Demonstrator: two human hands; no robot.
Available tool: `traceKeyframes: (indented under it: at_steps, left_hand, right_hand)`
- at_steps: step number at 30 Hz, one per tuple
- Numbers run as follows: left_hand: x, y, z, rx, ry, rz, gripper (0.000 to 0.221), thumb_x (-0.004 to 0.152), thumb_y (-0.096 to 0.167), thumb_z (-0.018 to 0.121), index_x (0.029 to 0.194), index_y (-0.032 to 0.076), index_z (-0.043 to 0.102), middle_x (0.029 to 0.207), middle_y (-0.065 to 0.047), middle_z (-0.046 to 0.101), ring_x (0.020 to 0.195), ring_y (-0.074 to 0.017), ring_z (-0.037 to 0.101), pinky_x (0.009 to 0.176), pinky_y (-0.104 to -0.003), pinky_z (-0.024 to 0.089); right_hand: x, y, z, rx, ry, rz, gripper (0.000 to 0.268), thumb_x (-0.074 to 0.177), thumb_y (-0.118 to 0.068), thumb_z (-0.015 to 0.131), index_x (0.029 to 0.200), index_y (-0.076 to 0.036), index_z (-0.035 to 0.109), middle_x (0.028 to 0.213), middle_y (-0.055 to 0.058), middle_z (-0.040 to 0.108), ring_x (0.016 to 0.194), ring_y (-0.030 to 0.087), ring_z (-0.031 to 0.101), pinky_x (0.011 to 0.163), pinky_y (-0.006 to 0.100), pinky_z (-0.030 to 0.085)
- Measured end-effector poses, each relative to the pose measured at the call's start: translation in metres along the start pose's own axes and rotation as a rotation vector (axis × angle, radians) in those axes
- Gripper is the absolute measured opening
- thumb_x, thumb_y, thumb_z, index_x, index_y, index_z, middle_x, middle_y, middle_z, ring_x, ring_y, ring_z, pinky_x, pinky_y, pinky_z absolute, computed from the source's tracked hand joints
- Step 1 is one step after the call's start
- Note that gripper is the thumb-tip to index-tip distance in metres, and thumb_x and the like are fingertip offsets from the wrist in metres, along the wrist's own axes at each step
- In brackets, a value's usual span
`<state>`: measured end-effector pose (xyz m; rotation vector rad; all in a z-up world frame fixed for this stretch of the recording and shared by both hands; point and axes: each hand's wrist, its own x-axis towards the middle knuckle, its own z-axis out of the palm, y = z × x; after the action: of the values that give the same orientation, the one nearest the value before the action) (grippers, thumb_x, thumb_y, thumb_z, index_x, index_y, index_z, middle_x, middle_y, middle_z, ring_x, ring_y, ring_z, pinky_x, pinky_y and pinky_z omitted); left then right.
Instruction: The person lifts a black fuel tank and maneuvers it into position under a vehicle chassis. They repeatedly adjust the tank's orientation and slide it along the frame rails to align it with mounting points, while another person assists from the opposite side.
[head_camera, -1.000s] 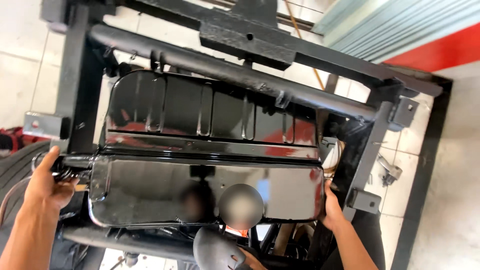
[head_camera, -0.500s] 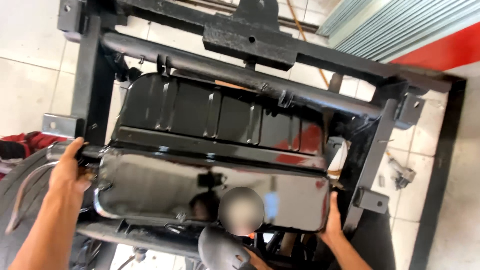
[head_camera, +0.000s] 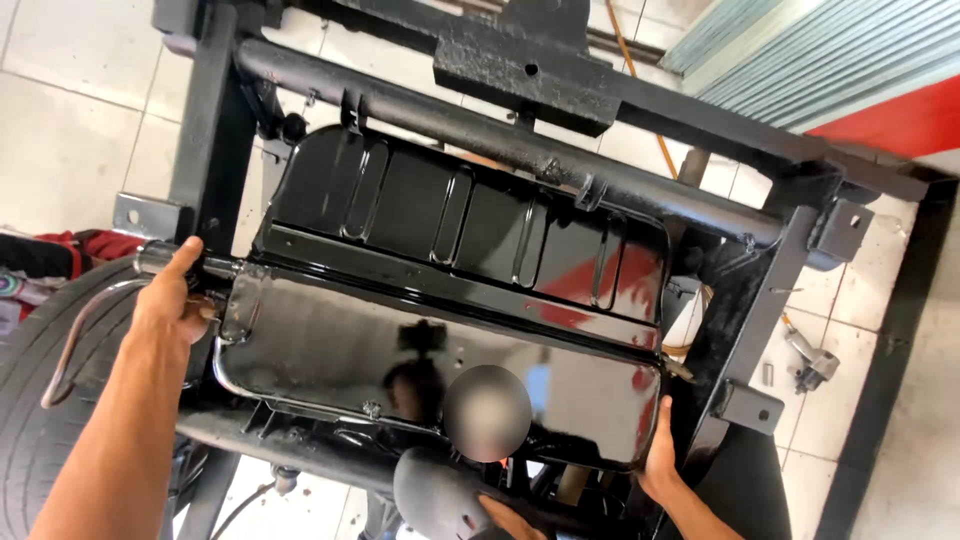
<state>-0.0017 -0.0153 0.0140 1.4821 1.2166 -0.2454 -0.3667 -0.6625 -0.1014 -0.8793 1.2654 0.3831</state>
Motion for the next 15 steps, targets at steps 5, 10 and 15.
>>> traceKeyframes:
  at_steps: [5, 10, 15]
  left_hand:
    - [-0.024, 0.020, 0.020, -0.136, -0.073, -0.055, 0.026, 0.087, 0.039, 0.075, 0.089, 0.014, 0.067, 0.079, -0.002, 0.071, 0.056, -0.0152, 0.066, 0.043, -0.031, 0.048]
    - [-0.002, -0.002, 0.004, -0.047, -0.072, -0.080, 0.034, 0.089, 0.052, 0.077, 0.081, 0.021, 0.065, 0.071, 0.003, 0.063, 0.045, -0.0105, 0.046, 0.037, -0.026, 0.028]
    - [-0.018, 0.001, 0.009, -0.132, -0.070, -0.100, 0.035, 0.085, 0.051, 0.077, 0.078, 0.019, 0.065, 0.067, 0.003, 0.064, 0.044, -0.0108, 0.050, 0.039, -0.026, 0.033]
  right_hand:
    - [0.015, 0.005, 0.002, 0.013, 0.045, -0.023, 0.080, 0.098, -0.070, 0.030, 0.154, -0.016, 0.044, 0.149, 0.007, 0.056, 0.131, 0.028, 0.055, 0.110, 0.045, 0.041]
    - [0.013, 0.005, -0.003, -0.025, 0.098, 0.038, 0.081, 0.100, -0.071, 0.029, 0.157, -0.013, 0.042, 0.153, 0.009, 0.052, 0.135, 0.031, 0.051, 0.113, 0.046, 0.038]
    - [0.052, 0.027, -0.023, 0.054, -0.030, -0.139, 0.079, 0.101, -0.067, 0.031, 0.157, -0.012, 0.040, 0.153, 0.006, 0.051, 0.135, 0.028, 0.050, 0.113, 0.043, 0.037]
